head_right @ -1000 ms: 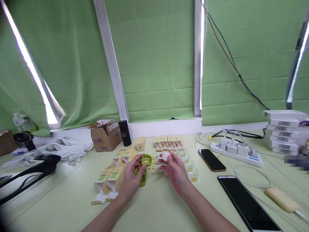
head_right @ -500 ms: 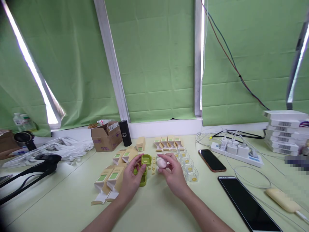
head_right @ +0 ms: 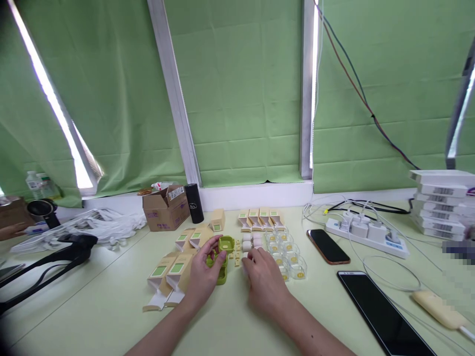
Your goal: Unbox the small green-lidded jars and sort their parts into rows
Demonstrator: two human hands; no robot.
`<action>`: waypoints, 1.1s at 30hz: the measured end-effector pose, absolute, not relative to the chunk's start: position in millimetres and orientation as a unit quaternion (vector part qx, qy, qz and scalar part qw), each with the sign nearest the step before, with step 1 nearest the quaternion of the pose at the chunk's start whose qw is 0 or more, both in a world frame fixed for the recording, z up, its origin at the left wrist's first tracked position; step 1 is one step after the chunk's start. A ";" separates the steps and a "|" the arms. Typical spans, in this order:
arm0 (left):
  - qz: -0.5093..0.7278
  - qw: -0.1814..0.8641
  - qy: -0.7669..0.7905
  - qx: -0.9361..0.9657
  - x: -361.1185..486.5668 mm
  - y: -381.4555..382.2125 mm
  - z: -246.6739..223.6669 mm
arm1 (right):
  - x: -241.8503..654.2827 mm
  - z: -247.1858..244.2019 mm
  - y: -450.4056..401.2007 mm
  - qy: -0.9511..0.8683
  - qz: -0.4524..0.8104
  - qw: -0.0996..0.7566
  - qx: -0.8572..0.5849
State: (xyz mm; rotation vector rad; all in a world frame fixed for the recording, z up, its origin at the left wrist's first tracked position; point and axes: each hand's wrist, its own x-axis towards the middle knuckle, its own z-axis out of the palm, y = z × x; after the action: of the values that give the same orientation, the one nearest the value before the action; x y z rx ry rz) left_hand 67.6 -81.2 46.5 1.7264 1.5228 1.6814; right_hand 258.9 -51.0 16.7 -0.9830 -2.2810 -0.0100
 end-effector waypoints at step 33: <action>0.587 0.134 0.523 0.603 68.1 -79.4 44.0 | 254.1 26.5 -45.8 -0.890 -0.066 0.173 -0.416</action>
State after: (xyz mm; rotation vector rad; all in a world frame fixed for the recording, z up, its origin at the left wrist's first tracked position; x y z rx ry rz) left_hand 68.1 -79.4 44.0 1.7485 1.5156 1.7030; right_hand 254.1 -45.8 26.5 -1.1801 -2.5265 -0.1878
